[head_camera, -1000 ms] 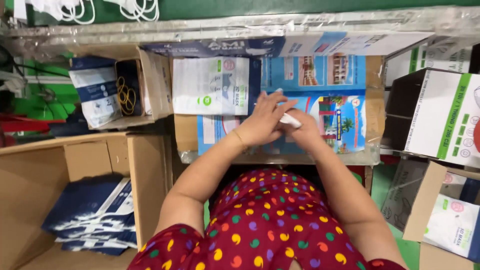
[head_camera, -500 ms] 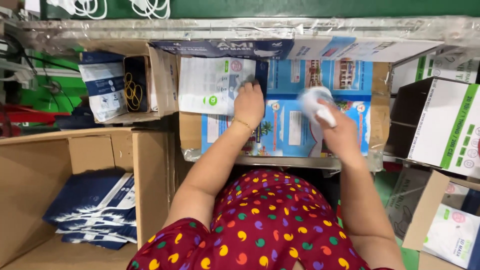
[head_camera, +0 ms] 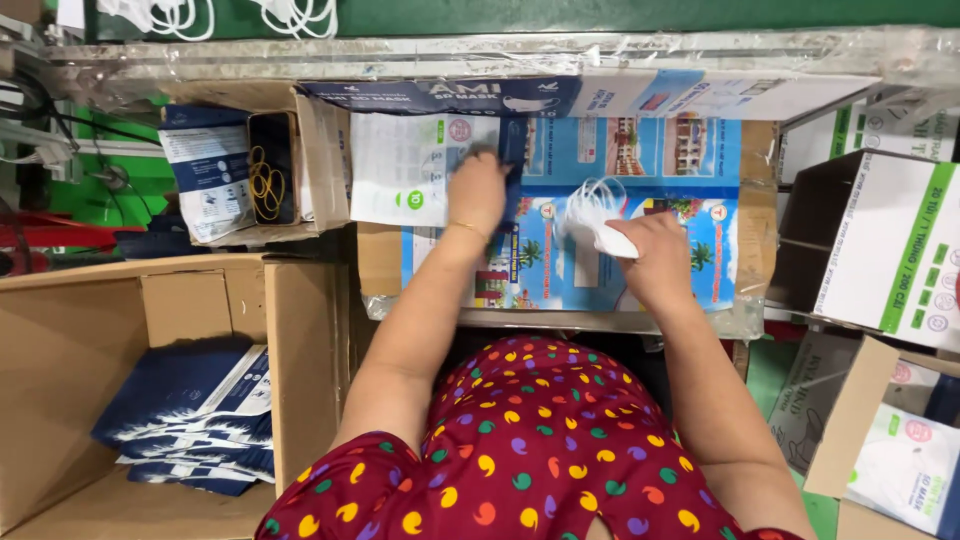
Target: Packaging individual 3D masks into sleeves and boxes, then sealing boxes with tape.
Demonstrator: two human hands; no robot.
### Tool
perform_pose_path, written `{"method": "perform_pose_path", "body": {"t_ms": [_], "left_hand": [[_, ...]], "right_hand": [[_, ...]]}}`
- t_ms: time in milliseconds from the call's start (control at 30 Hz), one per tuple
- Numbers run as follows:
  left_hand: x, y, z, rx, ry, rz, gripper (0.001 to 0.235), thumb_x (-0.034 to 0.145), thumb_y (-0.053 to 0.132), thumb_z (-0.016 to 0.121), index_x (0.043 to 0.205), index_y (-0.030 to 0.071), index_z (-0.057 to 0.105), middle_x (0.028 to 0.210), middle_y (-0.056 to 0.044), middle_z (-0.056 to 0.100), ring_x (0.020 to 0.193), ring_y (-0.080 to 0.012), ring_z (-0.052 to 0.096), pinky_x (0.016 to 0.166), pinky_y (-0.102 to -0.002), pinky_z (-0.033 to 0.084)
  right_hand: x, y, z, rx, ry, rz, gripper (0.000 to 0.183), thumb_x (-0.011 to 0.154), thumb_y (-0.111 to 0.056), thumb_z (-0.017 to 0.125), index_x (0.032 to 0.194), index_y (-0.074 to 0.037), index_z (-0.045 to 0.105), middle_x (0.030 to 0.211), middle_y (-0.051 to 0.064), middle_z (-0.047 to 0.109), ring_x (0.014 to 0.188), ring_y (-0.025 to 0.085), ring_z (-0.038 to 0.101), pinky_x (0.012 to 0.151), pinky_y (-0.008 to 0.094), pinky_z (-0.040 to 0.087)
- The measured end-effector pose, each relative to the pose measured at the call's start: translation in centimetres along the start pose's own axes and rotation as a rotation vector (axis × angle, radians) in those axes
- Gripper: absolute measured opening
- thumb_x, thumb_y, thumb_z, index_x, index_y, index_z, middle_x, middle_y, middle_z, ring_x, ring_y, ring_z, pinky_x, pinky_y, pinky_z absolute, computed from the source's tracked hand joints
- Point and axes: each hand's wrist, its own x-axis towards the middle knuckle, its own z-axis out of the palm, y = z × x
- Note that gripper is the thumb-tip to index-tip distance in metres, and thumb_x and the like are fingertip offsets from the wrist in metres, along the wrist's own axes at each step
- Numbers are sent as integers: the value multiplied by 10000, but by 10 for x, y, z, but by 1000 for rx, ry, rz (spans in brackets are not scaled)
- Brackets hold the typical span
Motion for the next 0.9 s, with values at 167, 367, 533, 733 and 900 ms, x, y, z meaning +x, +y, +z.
{"method": "perform_pose_path", "body": {"t_ms": [167, 367, 533, 733, 900], "left_hand": [[-38, 40, -40, -462, -13, 273, 170, 909, 206, 684, 994, 60, 669, 947, -149, 678, 897, -352, 669, 775, -432, 545], [-65, 51, -44, -508, 29, 431, 124, 889, 161, 762, 929, 91, 668, 884, -115, 683, 792, -300, 680, 705, -379, 544], [-76, 52, -42, -721, -278, 279, 159, 908, 162, 778, 937, 62, 658, 888, -112, 698, 792, -293, 681, 701, -340, 545], [-49, 76, -93, -832, -64, 294, 290, 904, 209, 738, 1138, 65, 647, 1119, -125, 674, 1045, -328, 625, 946, -388, 482], [-42, 64, -87, -571, -1, 445, 45, 965, 163, 699, 997, 133, 690, 1052, -53, 715, 1145, -272, 635, 1126, -468, 362]], "right_hand": [[22, -41, -13, 805, -55, 209, 371, 820, -150, 812, 1180, -153, 720, 1062, 34, 753, 1008, 192, 702, 899, 325, 520], [34, -8, 35, 449, 186, 235, 262, 843, -196, 840, 1050, -59, 756, 955, 67, 760, 878, 159, 705, 776, 334, 563], [14, -15, 31, 792, 4, 197, 270, 859, -158, 763, 1106, -60, 718, 994, 48, 740, 902, 136, 696, 794, 312, 558], [1, -32, 15, 474, -187, 214, 243, 877, -143, 737, 1109, -68, 741, 911, 71, 751, 833, 129, 701, 737, 316, 563], [-2, -34, 1, 758, -221, 193, 333, 877, -186, 744, 1193, -92, 696, 969, 132, 744, 872, 211, 724, 771, 334, 555]]}}
